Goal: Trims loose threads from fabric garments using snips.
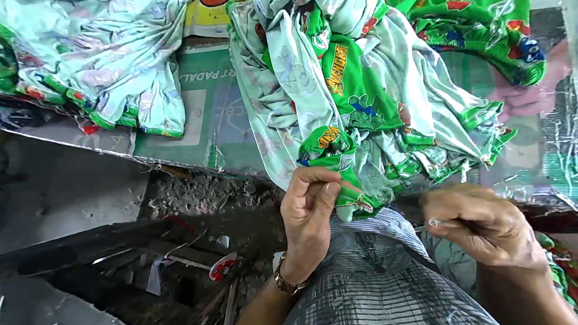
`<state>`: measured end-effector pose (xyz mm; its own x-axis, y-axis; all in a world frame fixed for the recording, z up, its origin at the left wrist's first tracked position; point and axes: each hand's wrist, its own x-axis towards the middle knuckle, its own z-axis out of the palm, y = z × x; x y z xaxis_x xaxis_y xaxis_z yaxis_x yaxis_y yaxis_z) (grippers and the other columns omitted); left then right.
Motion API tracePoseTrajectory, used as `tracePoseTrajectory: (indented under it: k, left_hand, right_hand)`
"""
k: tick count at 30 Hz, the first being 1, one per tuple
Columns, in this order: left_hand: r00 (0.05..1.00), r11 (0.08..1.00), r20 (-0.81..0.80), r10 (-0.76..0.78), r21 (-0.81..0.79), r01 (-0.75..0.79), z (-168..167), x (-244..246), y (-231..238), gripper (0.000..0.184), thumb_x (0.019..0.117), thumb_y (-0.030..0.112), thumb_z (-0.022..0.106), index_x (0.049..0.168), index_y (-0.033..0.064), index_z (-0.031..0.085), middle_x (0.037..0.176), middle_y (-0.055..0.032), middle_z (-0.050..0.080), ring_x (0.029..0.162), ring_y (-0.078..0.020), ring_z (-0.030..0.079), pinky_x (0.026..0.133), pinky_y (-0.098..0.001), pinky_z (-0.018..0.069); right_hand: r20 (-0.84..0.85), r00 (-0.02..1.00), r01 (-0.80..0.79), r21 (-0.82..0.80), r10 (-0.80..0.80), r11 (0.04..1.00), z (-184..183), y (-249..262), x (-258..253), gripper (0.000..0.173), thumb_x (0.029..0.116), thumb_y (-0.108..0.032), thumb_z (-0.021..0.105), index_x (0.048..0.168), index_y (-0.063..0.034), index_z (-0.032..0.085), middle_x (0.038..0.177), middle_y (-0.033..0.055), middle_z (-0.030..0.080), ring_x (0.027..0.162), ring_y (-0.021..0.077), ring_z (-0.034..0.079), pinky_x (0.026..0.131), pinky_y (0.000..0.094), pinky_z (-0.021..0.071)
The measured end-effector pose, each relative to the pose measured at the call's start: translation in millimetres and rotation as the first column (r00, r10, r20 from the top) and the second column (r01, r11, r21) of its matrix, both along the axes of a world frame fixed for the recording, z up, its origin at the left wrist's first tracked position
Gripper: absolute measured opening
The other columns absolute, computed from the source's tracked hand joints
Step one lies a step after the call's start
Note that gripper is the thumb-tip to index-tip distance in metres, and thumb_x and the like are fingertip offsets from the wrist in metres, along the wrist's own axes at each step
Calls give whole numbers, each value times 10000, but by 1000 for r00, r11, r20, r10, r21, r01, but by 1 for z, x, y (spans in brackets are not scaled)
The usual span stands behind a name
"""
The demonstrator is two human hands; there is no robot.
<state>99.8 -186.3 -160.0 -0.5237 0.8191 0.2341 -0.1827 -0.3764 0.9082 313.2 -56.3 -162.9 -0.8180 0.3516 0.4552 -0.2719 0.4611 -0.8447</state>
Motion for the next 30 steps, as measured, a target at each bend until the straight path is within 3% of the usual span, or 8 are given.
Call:
tracePoseTrajectory:
  k: [4,7,10,17,20,22,25,30]
  left_hand:
    - [928,999,-370,-42,-13,40,-1,-1,-1,139,1073,164,529,1143,128,644,985,34,681,855,-7,663,766,-177,578]
    - [742,997,-668,-65,-18,71,2,-6,-6,225,1041,269,610,1130,73,673,1006,-1,676,926,-10,631,800,-153,535]
    - [554,999,-832,-39,-42,7,4,-4,-11,263,996,368,674,1109,137,729,966,-20,696,875,-67,639,747,-218,491]
    - [324,992,-941,94,59,-115,0,0,-18,131,986,202,679,1112,191,713,960,-33,685,817,-139,606,718,-283,452]
    - [172,984,-973,155,136,-115,-5,0,-31,154,998,236,647,1150,219,661,1083,-11,630,957,-153,569,928,-363,393]
    - [116,983,-979,166,156,-92,-7,0,-41,136,1009,242,621,1136,211,658,1098,-1,598,1004,-144,545,1026,-392,331]
    - [114,984,-979,171,163,-77,-11,2,-55,116,1009,227,613,1112,188,653,1093,9,598,1007,-131,544,1050,-383,321]
    - [165,979,-967,192,176,-107,-11,7,-65,134,1008,215,613,1125,174,664,1022,7,595,959,-131,541,1044,-373,333]
  right_hand:
    - [-51,997,54,-136,-61,989,5,-3,2,237,1075,-247,544,940,-61,603,781,-19,573,710,-42,528,637,104,427]
    - [-83,992,77,-168,-92,983,12,-6,-1,204,1070,-238,556,965,-77,625,789,-44,582,715,-56,531,643,95,436]
    - [-118,990,56,-175,-78,983,17,-10,-6,180,1060,-205,572,962,-63,621,788,-23,580,715,-30,534,648,116,441]
    - [-148,981,-140,-95,125,986,25,-12,-14,256,1070,-208,547,877,-42,574,744,40,548,677,47,536,625,175,450]
    - [-66,962,-269,-76,264,960,21,-12,-11,287,1069,-251,556,879,-40,595,710,40,560,640,54,545,580,183,433]
    - [83,988,-138,48,133,989,19,-14,-9,284,1051,-333,589,971,-61,593,725,4,552,632,14,521,570,149,425]
    - [247,949,104,346,-197,933,17,-23,-11,314,986,-412,613,1094,-117,611,813,-17,617,685,20,559,588,181,449]
    - [156,957,153,440,-244,885,12,-33,-16,185,1029,-265,600,1112,-103,637,938,38,691,828,98,645,682,242,506]
